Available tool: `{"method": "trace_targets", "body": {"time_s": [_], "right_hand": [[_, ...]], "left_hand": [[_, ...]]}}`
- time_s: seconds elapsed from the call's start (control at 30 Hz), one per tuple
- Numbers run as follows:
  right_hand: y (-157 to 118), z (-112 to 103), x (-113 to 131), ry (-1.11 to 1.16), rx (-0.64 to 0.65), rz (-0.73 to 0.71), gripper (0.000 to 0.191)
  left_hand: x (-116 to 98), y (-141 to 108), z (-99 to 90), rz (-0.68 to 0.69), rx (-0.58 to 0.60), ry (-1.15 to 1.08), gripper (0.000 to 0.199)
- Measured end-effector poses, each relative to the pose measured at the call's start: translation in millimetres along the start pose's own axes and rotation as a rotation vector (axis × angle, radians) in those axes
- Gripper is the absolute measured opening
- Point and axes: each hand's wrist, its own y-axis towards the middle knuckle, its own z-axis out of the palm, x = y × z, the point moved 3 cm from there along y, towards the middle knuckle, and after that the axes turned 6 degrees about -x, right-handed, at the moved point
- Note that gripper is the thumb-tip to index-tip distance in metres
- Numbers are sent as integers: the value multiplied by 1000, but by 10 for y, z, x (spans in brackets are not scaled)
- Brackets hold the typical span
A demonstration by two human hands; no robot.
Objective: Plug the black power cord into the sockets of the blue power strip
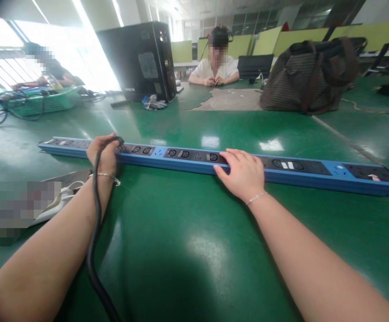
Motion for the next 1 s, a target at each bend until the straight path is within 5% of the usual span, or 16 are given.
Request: {"method": "trace_targets", "body": {"time_s": [1.0], "right_hand": [[-1, -21, 18, 15, -12, 0, 42]], "left_hand": [[-74, -36, -35, -77, 48, -4, 23]]}}
